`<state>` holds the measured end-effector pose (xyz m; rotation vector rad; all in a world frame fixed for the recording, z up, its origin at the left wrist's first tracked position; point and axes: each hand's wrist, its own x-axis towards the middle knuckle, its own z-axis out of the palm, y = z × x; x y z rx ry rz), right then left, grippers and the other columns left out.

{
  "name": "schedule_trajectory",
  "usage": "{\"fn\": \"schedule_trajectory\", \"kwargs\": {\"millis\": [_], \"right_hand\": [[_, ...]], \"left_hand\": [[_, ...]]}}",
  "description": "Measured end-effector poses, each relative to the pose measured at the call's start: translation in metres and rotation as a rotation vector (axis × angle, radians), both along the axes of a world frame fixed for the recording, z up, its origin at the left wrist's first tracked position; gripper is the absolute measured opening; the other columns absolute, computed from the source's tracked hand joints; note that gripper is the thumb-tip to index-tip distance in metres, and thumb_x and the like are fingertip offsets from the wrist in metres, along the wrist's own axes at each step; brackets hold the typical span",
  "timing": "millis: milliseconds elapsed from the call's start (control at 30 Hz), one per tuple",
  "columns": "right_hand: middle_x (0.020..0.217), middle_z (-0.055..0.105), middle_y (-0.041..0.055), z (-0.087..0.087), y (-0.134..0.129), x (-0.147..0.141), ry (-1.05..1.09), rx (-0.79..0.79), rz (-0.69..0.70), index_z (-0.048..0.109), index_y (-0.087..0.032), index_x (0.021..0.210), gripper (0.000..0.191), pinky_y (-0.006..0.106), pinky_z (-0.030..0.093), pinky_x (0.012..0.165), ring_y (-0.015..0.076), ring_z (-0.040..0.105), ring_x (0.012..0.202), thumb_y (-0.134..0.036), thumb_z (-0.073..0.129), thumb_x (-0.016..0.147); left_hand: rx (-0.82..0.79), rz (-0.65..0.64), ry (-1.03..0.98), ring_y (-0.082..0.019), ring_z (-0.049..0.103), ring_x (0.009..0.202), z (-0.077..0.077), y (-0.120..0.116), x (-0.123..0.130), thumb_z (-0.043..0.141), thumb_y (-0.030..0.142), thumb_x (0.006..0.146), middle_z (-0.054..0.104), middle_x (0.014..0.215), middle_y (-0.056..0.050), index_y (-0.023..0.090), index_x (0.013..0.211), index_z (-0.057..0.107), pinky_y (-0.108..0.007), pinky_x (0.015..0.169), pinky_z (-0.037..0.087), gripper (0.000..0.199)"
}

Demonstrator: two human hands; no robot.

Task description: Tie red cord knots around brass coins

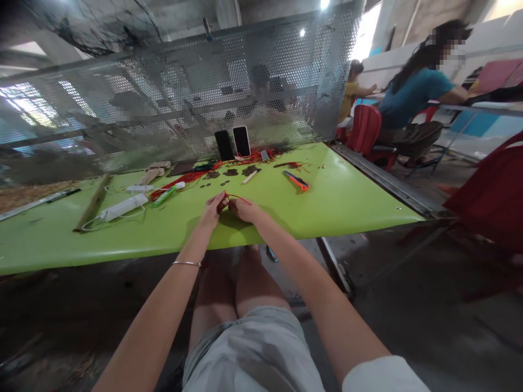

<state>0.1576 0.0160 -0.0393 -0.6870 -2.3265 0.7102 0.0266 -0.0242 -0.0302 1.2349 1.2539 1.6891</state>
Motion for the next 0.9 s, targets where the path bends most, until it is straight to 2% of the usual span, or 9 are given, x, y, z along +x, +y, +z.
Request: {"fn": "schedule_trajectory", "kwargs": {"millis": [233, 433, 500, 600, 667, 800, 900], "right_hand": [[0.069, 0.06, 0.0057, 0.009, -0.005, -0.001, -0.011, 0.077, 0.008, 0.058, -0.016, 0.072, 0.022, 0.026, 0.037, 0.064, 0.0152, 0.051, 0.063, -0.021, 0.042, 0.087], [0.071, 0.059, 0.0048, 0.016, -0.007, 0.008, 0.18, 0.072, -0.044, 0.06, -0.016, 0.076, 0.031, 0.025, 0.038, 0.064, 0.0138, 0.051, 0.065, -0.03, 0.036, 0.092], [0.079, 0.061, 0.0067, 0.018, -0.007, 0.01, 0.28, 0.052, -0.071, 0.062, -0.015, 0.08, 0.034, 0.024, 0.04, 0.063, 0.0141, 0.053, 0.07, -0.034, 0.036, 0.092], [0.101, 0.06, 0.01, 0.022, -0.007, 0.013, 0.424, -0.004, -0.078, 0.064, -0.015, 0.087, 0.038, 0.022, 0.043, 0.056, 0.0135, 0.056, 0.077, -0.039, 0.035, 0.092], [0.107, 0.059, 0.0096, 0.024, -0.008, 0.014, 0.5, -0.052, -0.071, 0.065, -0.017, 0.091, 0.039, 0.021, 0.045, 0.054, 0.0128, 0.058, 0.078, -0.041, 0.035, 0.091], [0.095, 0.065, 0.0089, 0.023, -0.006, 0.015, 0.584, -0.147, -0.068, 0.066, -0.017, 0.093, 0.034, 0.021, 0.047, 0.055, 0.0138, 0.06, 0.078, -0.039, 0.042, 0.087], [0.086, 0.068, 0.008, 0.02, -0.004, 0.014, 0.585, -0.207, -0.047, 0.067, -0.015, 0.09, 0.026, 0.022, 0.048, 0.056, 0.0147, 0.062, 0.076, -0.031, 0.048, 0.082]], "left_hand": [[-0.015, 0.102, 0.056, -0.005, 0.041, 0.043, -0.003, 0.001, 0.002, 0.069, 0.043, 0.066, 0.053, 0.054, 0.003, 0.016, 0.075, 0.068, -0.017, 0.04, 0.032, 0.028], [-0.079, 0.108, 0.15, -0.006, 0.041, 0.042, -0.005, 0.001, 0.001, 0.065, 0.045, 0.069, 0.051, 0.051, 0.003, 0.015, 0.074, 0.068, -0.019, 0.041, 0.029, 0.03], [-0.099, 0.101, 0.179, -0.006, 0.041, 0.042, -0.005, 0.001, 0.001, 0.066, 0.044, 0.069, 0.052, 0.051, 0.002, 0.014, 0.074, 0.068, -0.019, 0.042, 0.029, 0.031], [-0.114, 0.105, 0.212, -0.007, 0.045, 0.045, -0.005, 0.001, 0.002, 0.068, 0.044, 0.067, 0.057, 0.055, 0.0, 0.013, 0.076, 0.068, -0.02, 0.045, 0.033, 0.032], [-0.113, 0.11, 0.226, -0.008, 0.048, 0.049, -0.005, 0.0, 0.002, 0.07, 0.044, 0.065, 0.06, 0.059, -0.002, 0.013, 0.076, 0.069, -0.021, 0.048, 0.035, 0.032], [-0.108, 0.115, 0.23, -0.009, 0.051, 0.053, -0.004, 0.0, 0.002, 0.07, 0.043, 0.065, 0.065, 0.067, -0.004, 0.014, 0.075, 0.07, -0.021, 0.05, 0.037, 0.031], [-0.109, 0.13, 0.198, -0.009, 0.054, 0.057, -0.004, 0.0, 0.0, 0.067, 0.043, 0.068, 0.067, 0.074, -0.005, 0.016, 0.083, 0.071, -0.021, 0.053, 0.039, 0.031]]}}
